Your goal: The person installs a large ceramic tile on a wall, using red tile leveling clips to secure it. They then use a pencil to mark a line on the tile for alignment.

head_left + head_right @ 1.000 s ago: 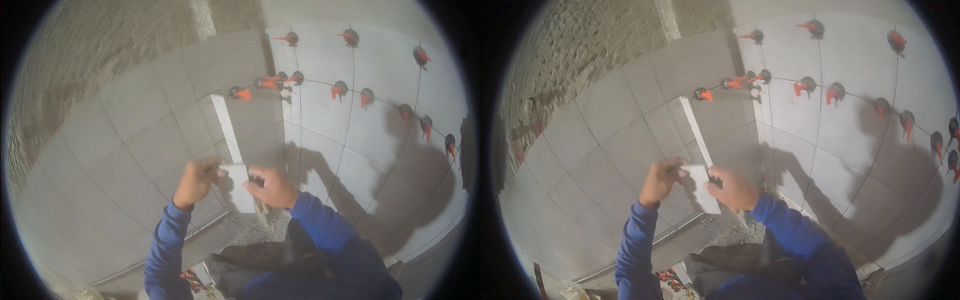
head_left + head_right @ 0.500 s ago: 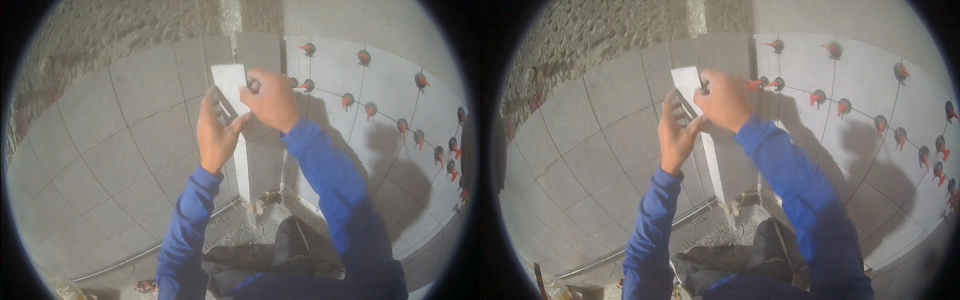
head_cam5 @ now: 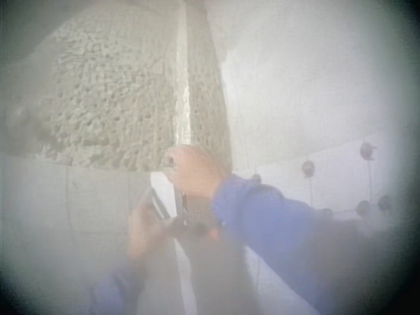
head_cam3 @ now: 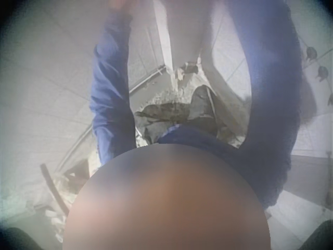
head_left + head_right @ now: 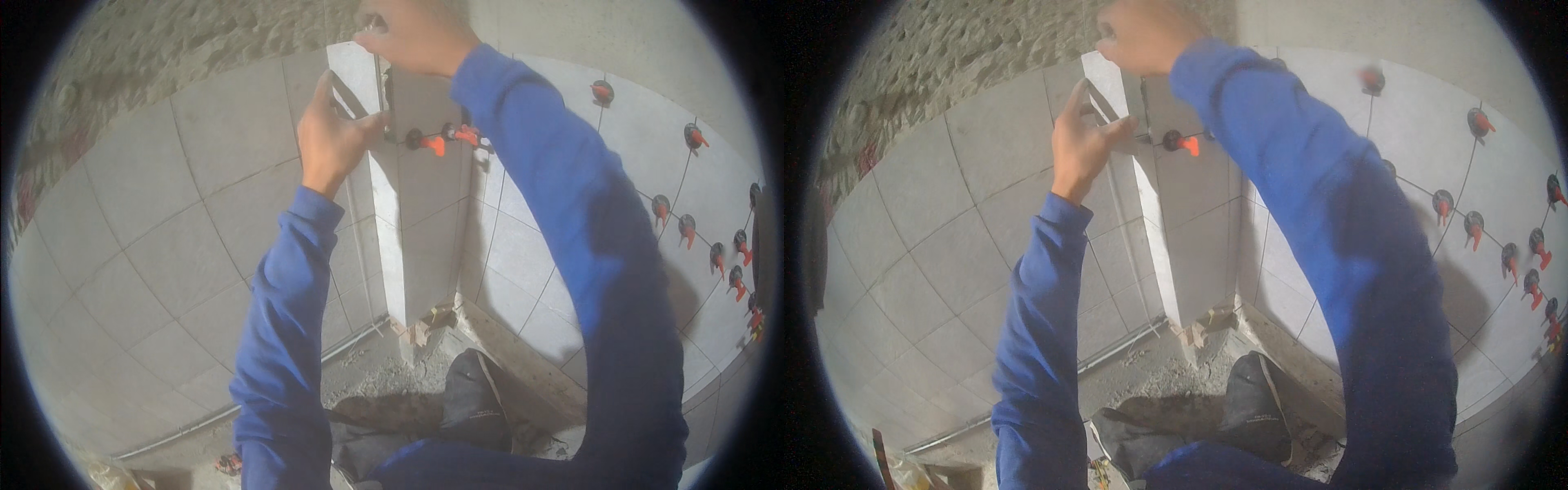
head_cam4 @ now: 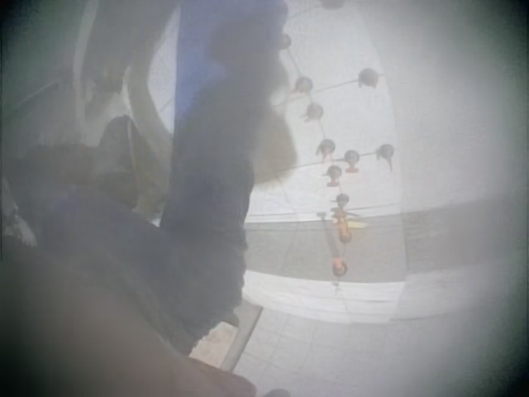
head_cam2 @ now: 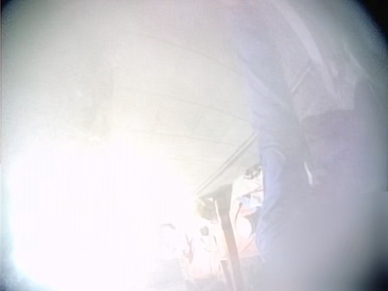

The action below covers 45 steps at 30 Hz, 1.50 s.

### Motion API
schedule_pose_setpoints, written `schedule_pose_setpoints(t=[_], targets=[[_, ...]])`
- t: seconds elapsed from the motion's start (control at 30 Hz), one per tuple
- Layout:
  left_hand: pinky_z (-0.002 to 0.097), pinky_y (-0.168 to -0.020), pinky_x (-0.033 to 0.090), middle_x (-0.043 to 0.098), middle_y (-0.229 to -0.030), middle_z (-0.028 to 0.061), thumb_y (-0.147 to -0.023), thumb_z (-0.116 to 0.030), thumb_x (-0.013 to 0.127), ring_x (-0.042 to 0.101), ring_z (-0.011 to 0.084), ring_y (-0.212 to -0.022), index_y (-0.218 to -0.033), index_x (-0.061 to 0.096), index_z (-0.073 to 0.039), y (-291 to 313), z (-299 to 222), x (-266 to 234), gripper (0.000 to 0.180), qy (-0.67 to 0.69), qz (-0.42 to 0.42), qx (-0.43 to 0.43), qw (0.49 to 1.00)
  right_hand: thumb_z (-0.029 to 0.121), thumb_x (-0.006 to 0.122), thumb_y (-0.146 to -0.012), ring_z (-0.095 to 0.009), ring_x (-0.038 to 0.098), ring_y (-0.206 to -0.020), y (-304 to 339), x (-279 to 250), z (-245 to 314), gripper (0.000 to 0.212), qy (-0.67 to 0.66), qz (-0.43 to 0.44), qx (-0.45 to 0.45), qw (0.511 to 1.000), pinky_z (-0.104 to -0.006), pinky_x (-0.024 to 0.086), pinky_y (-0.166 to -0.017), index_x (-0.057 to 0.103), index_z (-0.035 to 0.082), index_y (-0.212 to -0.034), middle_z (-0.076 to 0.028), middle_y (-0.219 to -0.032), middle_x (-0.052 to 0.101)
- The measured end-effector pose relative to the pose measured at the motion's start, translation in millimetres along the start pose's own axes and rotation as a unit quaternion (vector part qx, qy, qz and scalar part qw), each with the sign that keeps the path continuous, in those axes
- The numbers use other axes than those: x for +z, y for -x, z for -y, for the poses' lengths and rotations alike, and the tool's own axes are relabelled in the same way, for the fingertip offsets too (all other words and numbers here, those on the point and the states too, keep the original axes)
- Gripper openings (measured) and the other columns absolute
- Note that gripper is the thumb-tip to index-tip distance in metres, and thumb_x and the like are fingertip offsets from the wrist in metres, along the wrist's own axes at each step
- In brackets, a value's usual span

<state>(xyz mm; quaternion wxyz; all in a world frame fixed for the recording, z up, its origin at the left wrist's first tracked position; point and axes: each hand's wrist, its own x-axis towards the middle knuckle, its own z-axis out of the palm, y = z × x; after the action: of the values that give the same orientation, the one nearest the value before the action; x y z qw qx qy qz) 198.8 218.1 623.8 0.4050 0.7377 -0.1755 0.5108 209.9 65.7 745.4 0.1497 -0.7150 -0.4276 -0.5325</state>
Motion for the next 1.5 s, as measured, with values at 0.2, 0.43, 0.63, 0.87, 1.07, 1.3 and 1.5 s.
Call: schedule_pose_setpoints(t=[0.2, 0.43, 0.63, 0.87, 1.07, 1.3, 1.5], targets=[[0.0382, -0.079, 0.055, 0.07, -0.097, 0.0198, -0.063, -0.024, 0.082, 0.07, 0.0303, -0.087, -0.136, 0.047, 0.007, -13, -1, 9, 0.087, 0.003, 0.031, -0.028, 0.999, 0.017, 0.067, -0.075, -0.04, 0.066, -0.091, -27, 10, -9, 0.023, 0.149, 0.078, -0.079, 0.983, -0.0495, 0.051, -0.079, 0.071, 0.001, -0.091, -0.022, -0.093, 0.069], [0.039, -0.086, 0.053, 0.066, -0.111, 0.025, -0.063, -0.027, 0.085, 0.068, 0.0327, -0.1, -0.138, 0.046, 0.008, -13, 10, 16, 0.091, -0.039, -0.02, 0.003, 0.999, 0.009, 0.066, -0.069, -0.04, 0.069, -0.08, -50, 16, -15, 0.013, 0.167, 0.179, -0.02, 0.969, -0.0491, 0.054, -0.071, 0.073, 0.001, -0.077, -0.023, -0.08, 0.069], [0.0378, -0.087, 0.054, 0.061, -0.124, 0.0241, -0.068, -0.02, 0.087, 0.067, 0.0306, -0.102, -0.14, 0.048, 0.002, 3, 29, 24, 0.085, -0.042, -0.061, 0.083, 0.994, 0.005, 0.062, -0.067, -0.04, 0.069, -0.076, -49, 24, -14, 0.012, 0.146, 0.143, 0.007, 0.979, -0.0491, 0.053, -0.07, 0.072, 0.001, -0.073, -0.025, -0.076, 0.067], [0.0372, -0.09, 0.055, 0.056, -0.132, 0.0144, -0.072, -0.005, 0.081, 0.064, 0.0266, -0.102, -0.139, 0.054, -0.012, 37, 45, 29, 0.073, -0.037, -0.057, 0.072, 0.995, 0.004, 0.06, -0.067, -0.043, 0.068, -0.077, -49, 31, -19, 0.012, 0.145, 0.141, 0.001, 0.979, -0.0502, 0.052, -0.07, 0.071, 0.0, -0.071, -0.028, -0.077, 0.066], [0.0374, -0.096, 0.053, 0.051, -0.14, 0.0135, -0.075, -0.002, 0.077, 0.06, 0.0277, -0.117, -0.136, 0.057, -0.018, 37, 49, 35, 0.066, -0.084, -0.036, 0.089, 0.992, 0.006, 0.059, -0.069, -0.043, 0.068, -0.079, -45, 34, -19, 0.014, 0.154, 0.088, 0.018, 0.984, -0.0513, 0.053, -0.072, 0.071, -0.001, -0.073, -0.028, -0.078, 0.066], [0.039, -0.096, 0.052, 0.051, -0.141, 0.0141, -0.079, -0.002, 0.073, 0.057, 0.033, -0.12, -0.133, 0.06, -0.018, 34, 55, 40, 0.058, -0.051, -0.019, 0.067, 0.996, 0.007, 0.059, -0.071, -0.042, 0.069, -0.083, -42, 37, -18, 0.015, 0.193, 0.086, 0.019, 0.977, -0.0517, 0.051, -0.078, 0.072, 0.0, -0.074, -0.027, -0.081, 0.068], [0.0401, -0.1, 0.049, 0.053, -0.14, 0.0148, -0.084, 0.003, 0.065, 0.054, 0.0342, -0.123, -0.133, 0.059, -0.014, 49, 58, 48, 0.052, -0.081, -0.029, 0.086, 0.993, 0.008, 0.06, -0.073, -0.04, 0.069, -0.088, -41, 38, -15, 0.015, 0.239, 0.095, 0.021, 0.966, -0.0526, 0.046, -0.085, 0.073, 0.001, -0.077, -0.025, -0.083, 0.07]])
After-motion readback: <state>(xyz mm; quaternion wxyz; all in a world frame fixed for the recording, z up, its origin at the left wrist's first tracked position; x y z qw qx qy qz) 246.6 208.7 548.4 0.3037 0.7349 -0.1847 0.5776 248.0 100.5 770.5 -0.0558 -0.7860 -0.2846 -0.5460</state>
